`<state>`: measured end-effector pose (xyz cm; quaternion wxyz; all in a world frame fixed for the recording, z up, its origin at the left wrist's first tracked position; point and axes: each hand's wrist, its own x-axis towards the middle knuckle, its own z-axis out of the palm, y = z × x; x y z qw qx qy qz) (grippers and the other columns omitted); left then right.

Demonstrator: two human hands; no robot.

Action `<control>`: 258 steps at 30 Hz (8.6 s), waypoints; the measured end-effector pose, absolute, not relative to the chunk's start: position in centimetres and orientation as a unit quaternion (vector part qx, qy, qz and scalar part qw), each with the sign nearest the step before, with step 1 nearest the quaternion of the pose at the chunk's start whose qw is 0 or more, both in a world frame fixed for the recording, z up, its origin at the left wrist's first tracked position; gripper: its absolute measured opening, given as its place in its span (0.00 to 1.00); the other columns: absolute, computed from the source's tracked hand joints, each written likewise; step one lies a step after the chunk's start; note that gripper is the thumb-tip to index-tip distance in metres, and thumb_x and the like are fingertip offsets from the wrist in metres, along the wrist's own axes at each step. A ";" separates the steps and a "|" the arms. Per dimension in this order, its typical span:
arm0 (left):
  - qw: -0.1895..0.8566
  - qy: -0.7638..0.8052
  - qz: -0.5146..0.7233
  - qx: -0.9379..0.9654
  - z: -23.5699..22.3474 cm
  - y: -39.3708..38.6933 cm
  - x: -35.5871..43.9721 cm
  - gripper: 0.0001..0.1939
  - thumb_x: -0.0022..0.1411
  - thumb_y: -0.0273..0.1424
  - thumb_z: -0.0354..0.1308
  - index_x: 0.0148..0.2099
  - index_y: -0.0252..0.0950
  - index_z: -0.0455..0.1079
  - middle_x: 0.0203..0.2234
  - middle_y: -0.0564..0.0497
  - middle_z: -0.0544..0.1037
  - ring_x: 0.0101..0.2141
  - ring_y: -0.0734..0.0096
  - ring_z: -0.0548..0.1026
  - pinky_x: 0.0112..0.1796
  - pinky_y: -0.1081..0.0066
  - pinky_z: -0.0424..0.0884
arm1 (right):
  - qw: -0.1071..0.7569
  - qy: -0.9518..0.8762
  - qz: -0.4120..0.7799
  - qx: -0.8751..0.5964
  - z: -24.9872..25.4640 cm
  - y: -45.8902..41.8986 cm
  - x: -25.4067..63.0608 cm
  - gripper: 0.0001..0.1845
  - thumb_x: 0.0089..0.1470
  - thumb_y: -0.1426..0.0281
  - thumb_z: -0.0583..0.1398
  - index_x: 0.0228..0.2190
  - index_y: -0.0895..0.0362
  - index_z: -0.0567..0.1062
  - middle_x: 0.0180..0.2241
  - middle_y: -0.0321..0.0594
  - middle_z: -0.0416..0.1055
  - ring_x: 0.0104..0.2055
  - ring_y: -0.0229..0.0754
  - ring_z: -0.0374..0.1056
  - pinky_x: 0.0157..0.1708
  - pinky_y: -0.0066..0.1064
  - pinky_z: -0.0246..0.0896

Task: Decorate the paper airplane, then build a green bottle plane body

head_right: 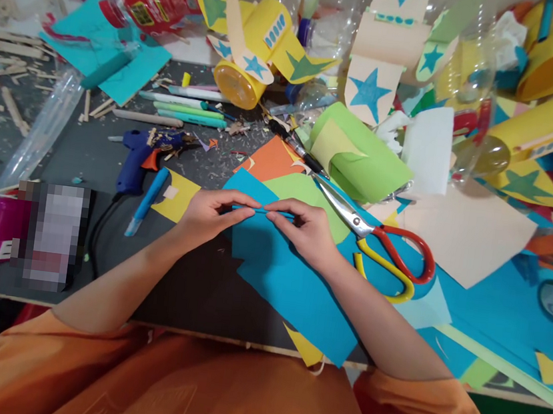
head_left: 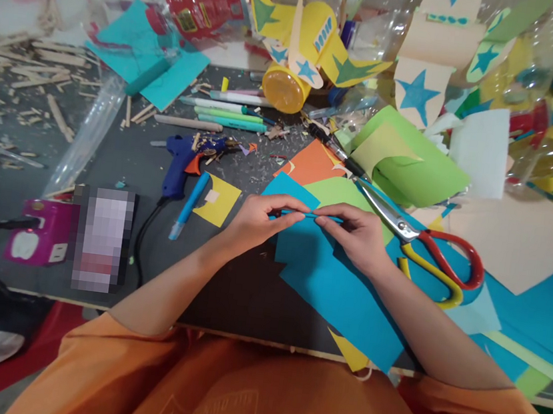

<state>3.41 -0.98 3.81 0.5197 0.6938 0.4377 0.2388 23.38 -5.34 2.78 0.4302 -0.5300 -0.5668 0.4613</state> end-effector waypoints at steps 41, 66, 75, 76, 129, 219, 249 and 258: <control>0.473 0.442 0.283 0.708 3.8 -1.4 4.0 0.10 0.61 0.38 0.58 0.37 0.39 0.77 0.34 0.51 0.83 0.36 0.69 0.80 0.34 0.75 0.72 | 0.464 -0.581 0.430 -0.511 2.7 -5.2 23.2 0.10 0.53 0.60 0.66 0.30 0.53 0.81 0.31 0.39 0.82 0.32 0.40 0.76 0.31 0.31 0.70; 0.479 0.420 0.303 0.709 3.9 -1.4 3.8 0.09 0.62 0.38 0.60 0.37 0.40 0.78 0.34 0.52 0.83 0.37 0.69 0.80 0.32 0.75 0.70 | 0.473 -0.596 0.402 -0.510 2.2 -5.5 23.1 0.13 0.55 0.56 0.65 0.31 0.52 0.80 0.30 0.39 0.79 0.29 0.40 0.71 0.28 0.32 0.66; 0.530 0.416 0.228 0.703 3.5 -1.8 3.4 0.22 0.67 0.50 0.50 0.53 0.43 0.70 0.34 0.51 0.78 0.30 0.71 0.74 0.28 0.74 0.66 | 0.454 -0.590 0.413 -0.524 2.7 -5.5 23.1 0.15 0.54 0.54 0.64 0.30 0.52 0.80 0.30 0.39 0.79 0.28 0.40 0.71 0.28 0.33 0.67; 0.524 0.413 0.225 0.710 3.5 -1.7 3.5 0.21 0.67 0.49 0.50 0.53 0.43 0.70 0.35 0.51 0.79 0.32 0.70 0.75 0.29 0.74 0.68 | 0.451 -0.596 0.412 -0.522 2.7 -5.5 23.1 0.14 0.54 0.54 0.64 0.30 0.52 0.80 0.30 0.39 0.79 0.27 0.39 0.70 0.27 0.33 0.66; 0.485 0.415 0.310 0.704 3.8 -2.1 3.8 0.11 0.62 0.37 0.58 0.44 0.40 0.73 0.41 0.50 0.82 0.42 0.68 0.81 0.43 0.72 0.75 | 0.453 -0.602 0.415 -0.511 2.9 -5.3 22.9 0.12 0.56 0.57 0.63 0.30 0.54 0.77 0.30 0.39 0.78 0.31 0.40 0.73 0.31 0.31 0.68; 0.520 0.467 0.311 0.644 3.6 -1.4 3.7 0.21 0.59 0.51 0.60 0.41 0.41 0.82 0.23 0.51 0.79 0.25 0.68 0.74 0.22 0.72 0.64 | 0.457 -0.405 0.578 -0.541 4.2 -4.9 22.7 0.21 0.42 0.51 0.69 0.29 0.53 0.75 0.22 0.32 0.71 0.22 0.37 0.65 0.25 0.32 0.62; 0.564 0.453 0.318 0.613 3.9 -1.4 4.0 0.09 0.57 0.36 0.62 0.37 0.38 0.79 0.32 0.51 0.82 0.28 0.73 0.75 0.28 0.74 0.68 | 0.461 -0.498 0.485 -0.551 3.6 -5.3 22.7 0.09 0.48 0.62 0.65 0.30 0.54 0.75 0.31 0.39 0.75 0.32 0.40 0.70 0.31 0.33 0.65; 0.490 0.427 0.310 0.694 4.6 -1.8 4.0 0.07 0.61 0.32 0.57 0.36 0.39 0.75 0.33 0.52 0.81 0.32 0.73 0.75 0.33 0.74 0.68 | 0.419 -0.633 0.382 -0.527 3.7 -5.7 22.4 0.05 0.56 0.71 0.60 0.35 0.55 0.76 0.31 0.39 0.76 0.32 0.39 0.71 0.35 0.32 0.69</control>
